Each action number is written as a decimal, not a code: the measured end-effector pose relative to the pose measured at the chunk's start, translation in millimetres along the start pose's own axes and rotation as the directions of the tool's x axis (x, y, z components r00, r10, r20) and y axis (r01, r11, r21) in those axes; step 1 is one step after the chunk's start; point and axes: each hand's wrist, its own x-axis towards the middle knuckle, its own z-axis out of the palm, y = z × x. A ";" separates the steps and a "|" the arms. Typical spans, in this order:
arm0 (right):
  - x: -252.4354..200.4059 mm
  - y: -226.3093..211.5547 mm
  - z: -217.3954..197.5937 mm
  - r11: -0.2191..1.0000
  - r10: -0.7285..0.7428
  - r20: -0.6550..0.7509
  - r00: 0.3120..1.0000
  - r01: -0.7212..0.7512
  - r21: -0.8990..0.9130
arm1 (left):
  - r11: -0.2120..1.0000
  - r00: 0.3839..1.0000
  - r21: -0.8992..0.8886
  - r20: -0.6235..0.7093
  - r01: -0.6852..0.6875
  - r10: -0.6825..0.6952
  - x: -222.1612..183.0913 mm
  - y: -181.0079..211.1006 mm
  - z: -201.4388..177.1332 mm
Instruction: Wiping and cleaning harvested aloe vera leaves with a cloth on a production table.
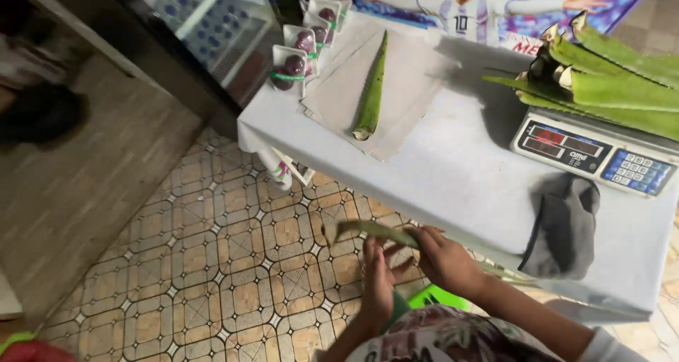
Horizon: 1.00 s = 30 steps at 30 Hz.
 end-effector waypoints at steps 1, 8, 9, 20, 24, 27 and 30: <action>15.7 -11.5 -4.0 1.000 0.009 0.005 1.000 -0.009 -0.013 | 1.000 1.000 -0.014 0.007 0.006 -0.006 11.5 7.0 -17.3; 83.1 -24.3 -33.0 0.929 0.348 -0.025 0.937 -0.341 0.141 | 0.986 0.890 0.140 0.432 0.094 -0.147 93.4 76.6 -62.0; 80.9 -17.2 -32.8 0.936 0.345 -0.033 0.938 -0.341 0.083 | 0.977 0.857 0.176 0.478 0.119 -0.190 103.0 84.0 -61.5; 112.4 -19.1 -51.9 0.786 0.593 0.026 0.805 -0.585 0.202 | 0.805 0.715 0.560 0.480 0.196 -0.508 165.9 72.0 -81.1; 112.9 -5.4 -75.7 0.799 0.549 0.029 0.836 -0.534 0.277 | 0.826 0.719 0.423 0.430 0.374 -0.546 197.4 53.3 -49.9; 121.2 19.4 -76.8 0.825 0.541 0.016 0.841 -0.535 0.185 | 0.920 0.774 -0.213 0.619 0.329 -0.133 228.9 9.9 -14.4; 139.1 37.9 -83.8 0.858 0.502 -0.190 0.844 -0.459 0.229 | 0.844 0.859 -0.272 0.372 0.463 -0.351 263.6 1.1 28.8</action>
